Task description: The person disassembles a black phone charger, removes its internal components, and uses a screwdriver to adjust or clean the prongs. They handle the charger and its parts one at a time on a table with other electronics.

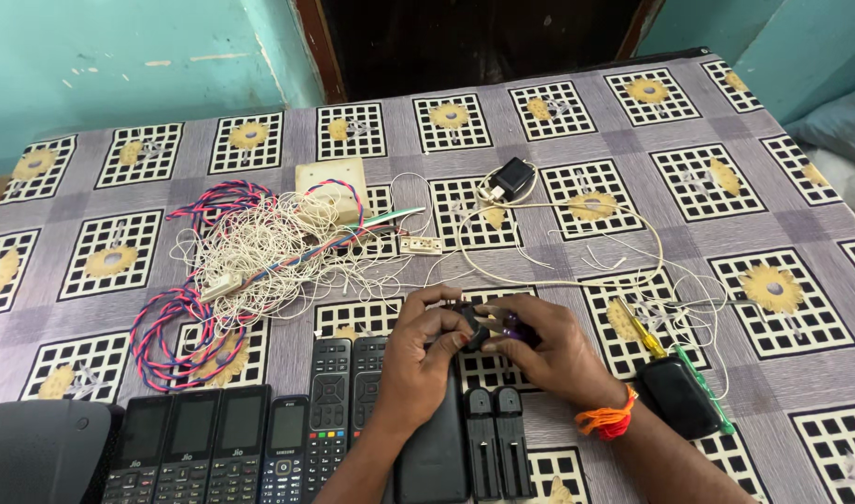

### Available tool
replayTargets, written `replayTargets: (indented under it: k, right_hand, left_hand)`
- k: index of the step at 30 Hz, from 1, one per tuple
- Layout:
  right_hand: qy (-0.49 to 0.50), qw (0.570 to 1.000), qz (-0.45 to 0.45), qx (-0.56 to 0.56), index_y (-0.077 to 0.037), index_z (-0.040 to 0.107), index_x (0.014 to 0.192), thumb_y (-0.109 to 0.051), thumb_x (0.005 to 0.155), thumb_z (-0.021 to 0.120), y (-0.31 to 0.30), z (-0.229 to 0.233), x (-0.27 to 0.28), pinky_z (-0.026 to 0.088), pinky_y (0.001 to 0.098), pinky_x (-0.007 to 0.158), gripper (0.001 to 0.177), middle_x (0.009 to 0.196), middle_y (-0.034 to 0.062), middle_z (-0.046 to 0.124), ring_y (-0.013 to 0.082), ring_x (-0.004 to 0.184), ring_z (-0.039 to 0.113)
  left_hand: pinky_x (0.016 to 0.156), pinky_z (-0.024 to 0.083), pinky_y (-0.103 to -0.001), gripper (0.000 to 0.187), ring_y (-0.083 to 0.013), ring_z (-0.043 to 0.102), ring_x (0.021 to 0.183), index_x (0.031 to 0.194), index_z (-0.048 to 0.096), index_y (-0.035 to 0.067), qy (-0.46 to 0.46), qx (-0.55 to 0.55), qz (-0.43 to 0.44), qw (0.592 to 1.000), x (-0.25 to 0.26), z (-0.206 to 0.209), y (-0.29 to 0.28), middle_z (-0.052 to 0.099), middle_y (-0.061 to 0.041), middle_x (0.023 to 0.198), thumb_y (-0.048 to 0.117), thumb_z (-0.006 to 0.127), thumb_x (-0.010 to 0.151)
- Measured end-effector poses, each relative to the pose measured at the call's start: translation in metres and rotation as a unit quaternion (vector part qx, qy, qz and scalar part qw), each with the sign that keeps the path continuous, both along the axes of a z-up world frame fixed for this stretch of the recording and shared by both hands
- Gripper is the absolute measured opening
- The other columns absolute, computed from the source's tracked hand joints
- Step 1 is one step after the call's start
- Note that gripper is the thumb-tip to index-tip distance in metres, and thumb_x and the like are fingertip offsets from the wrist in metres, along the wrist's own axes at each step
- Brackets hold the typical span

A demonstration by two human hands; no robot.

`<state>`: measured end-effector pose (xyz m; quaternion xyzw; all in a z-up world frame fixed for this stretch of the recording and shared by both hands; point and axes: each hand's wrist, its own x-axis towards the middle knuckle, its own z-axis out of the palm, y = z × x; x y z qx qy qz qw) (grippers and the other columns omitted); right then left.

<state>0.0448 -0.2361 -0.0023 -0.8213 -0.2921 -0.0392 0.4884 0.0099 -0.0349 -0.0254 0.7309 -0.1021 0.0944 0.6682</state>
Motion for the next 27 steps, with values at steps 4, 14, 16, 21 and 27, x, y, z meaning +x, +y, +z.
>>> replayTargets:
  k: [4,14,16,21,27]
  right_hand:
    - [0.009,1.0,-0.022,-0.004,-0.002,0.068,0.118,-0.011,0.08,0.081,0.003,0.001,-0.001,0.06,0.0311,0.067,0.041,0.091,0.0117,0.078,0.0187,0.078,0.077]
    - [0.07,0.996,-0.041,0.027,0.0,0.058,0.121,-0.015,0.089,0.074,0.003,-0.006,0.0,0.057,0.0305,0.064,0.039,0.085,0.0112,0.074,0.0159,0.074,0.07]
    - [0.111,0.991,-0.072,-0.024,-0.002,0.061,0.121,-0.017,0.091,0.069,0.001,-0.004,0.001,0.052,0.03,0.057,0.034,0.078,0.0102,0.071,0.0149,0.066,0.066]
    - [0.172,0.984,-0.053,-0.011,-0.005,0.066,0.118,-0.028,0.098,0.05,-0.008,0.001,0.006,0.047,0.0276,0.049,0.035,0.073,0.0034,0.07,0.0113,0.057,0.059]
    - [0.184,0.98,0.055,-0.044,-0.003,0.075,0.097,-0.05,0.103,0.032,-0.022,-0.003,0.002,0.043,0.0329,0.051,0.063,0.066,0.0027,0.059,0.015,0.057,0.053]
  left_hand:
    - [0.112,0.039,-0.043,0.004,-0.0308,0.046,0.145,0.094,0.065,0.0,-0.073,0.013,-0.008,0.997,0.001,-0.002,0.0,0.061,-0.014,0.142,0.0,0.068,0.094]
    - [0.098,0.051,-0.035,0.044,-0.0277,0.065,0.122,0.117,0.057,0.007,0.041,0.11,0.0,0.993,-0.008,0.015,-0.004,0.068,-0.013,0.126,0.002,0.077,0.078]
    - [0.103,0.05,-0.036,0.051,-0.027,0.069,0.121,0.125,0.056,0.008,0.023,0.088,0.01,0.996,-0.008,0.014,-0.003,0.071,-0.014,0.122,-0.001,0.077,0.079]
    - [0.11,0.049,-0.036,0.067,-0.0261,0.064,0.129,0.138,0.049,0.009,0.01,0.047,0.036,0.998,-0.002,0.012,0.002,0.068,-0.014,0.13,-0.011,0.073,0.078]
    - [0.105,0.057,-0.034,0.07,-0.0245,0.066,0.128,0.141,0.047,0.009,0.008,-0.003,0.035,0.999,-0.003,0.018,0.002,0.068,-0.015,0.13,-0.015,0.066,0.078]
